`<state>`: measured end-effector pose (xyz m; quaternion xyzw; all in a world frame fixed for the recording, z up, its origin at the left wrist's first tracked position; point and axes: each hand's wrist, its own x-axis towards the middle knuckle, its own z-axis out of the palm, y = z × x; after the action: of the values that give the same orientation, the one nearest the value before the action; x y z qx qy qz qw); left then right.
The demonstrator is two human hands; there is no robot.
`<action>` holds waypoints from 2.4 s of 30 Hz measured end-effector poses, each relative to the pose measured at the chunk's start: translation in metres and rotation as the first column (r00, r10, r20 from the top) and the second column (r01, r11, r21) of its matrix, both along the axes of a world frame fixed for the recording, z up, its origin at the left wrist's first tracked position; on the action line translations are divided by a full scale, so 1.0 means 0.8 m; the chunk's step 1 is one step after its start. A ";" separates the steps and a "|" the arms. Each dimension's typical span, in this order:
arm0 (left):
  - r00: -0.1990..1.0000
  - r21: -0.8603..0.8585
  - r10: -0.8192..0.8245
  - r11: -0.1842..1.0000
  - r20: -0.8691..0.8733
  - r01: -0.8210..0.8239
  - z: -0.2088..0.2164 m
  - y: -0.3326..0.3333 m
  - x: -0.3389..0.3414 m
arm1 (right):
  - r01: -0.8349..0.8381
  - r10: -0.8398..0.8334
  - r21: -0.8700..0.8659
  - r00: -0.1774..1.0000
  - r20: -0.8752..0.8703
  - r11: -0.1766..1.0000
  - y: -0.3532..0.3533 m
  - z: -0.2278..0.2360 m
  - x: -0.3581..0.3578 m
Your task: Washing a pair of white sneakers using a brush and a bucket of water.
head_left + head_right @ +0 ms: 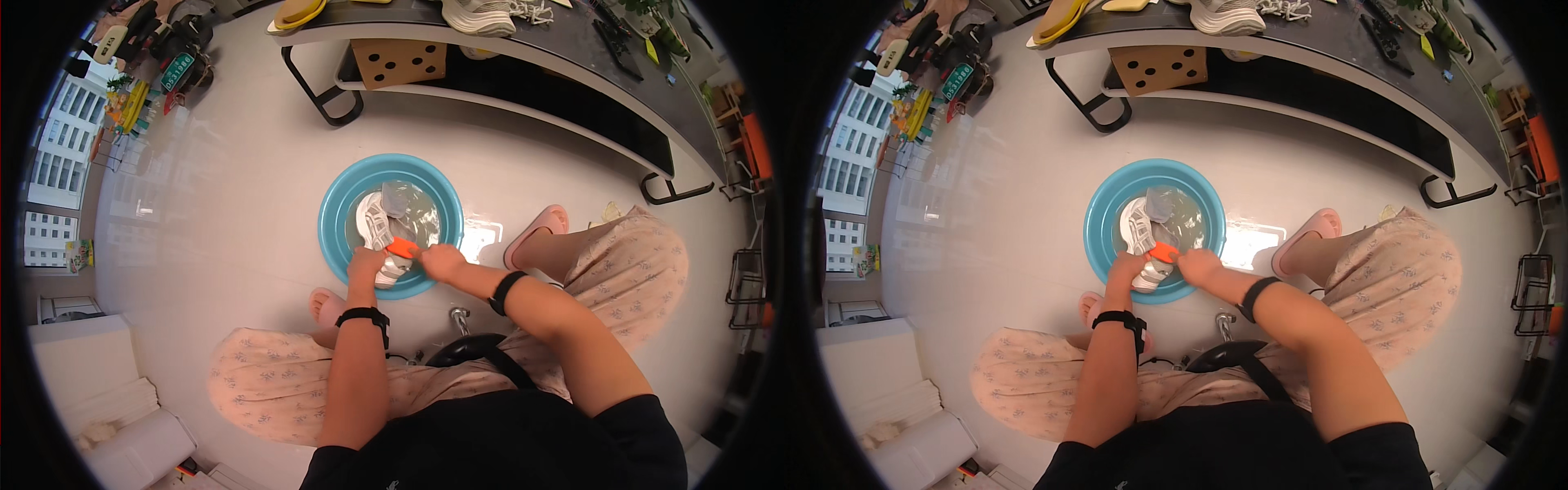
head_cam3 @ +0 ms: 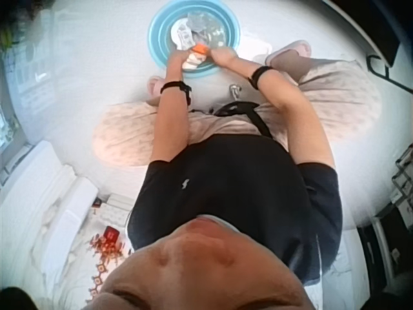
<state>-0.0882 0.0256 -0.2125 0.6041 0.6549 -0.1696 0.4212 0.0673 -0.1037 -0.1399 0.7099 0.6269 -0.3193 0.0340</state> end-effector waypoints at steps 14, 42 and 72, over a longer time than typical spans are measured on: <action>0.991 0.167 -0.070 0.982 -0.111 0.088 0.036 -0.029 0.033 | 0.068 -0.069 -0.050 0.998 -0.002 0.996 -0.018 -0.004 0.001; 0.988 0.241 -0.116 0.961 -0.098 0.137 0.047 -0.036 0.046 | 0.067 -0.066 -0.019 0.996 0.062 0.998 -0.001 -0.047 0.007; 0.990 0.168 -0.106 0.978 -0.093 0.120 0.045 -0.033 0.047 | 0.049 -0.069 0.166 0.991 0.113 0.985 0.035 -0.058 0.010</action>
<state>-0.0508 -0.0008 -0.1764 0.6671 0.6488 -0.1606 0.3291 0.0751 -0.0759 -0.1861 0.7463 0.6263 -0.2252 0.0037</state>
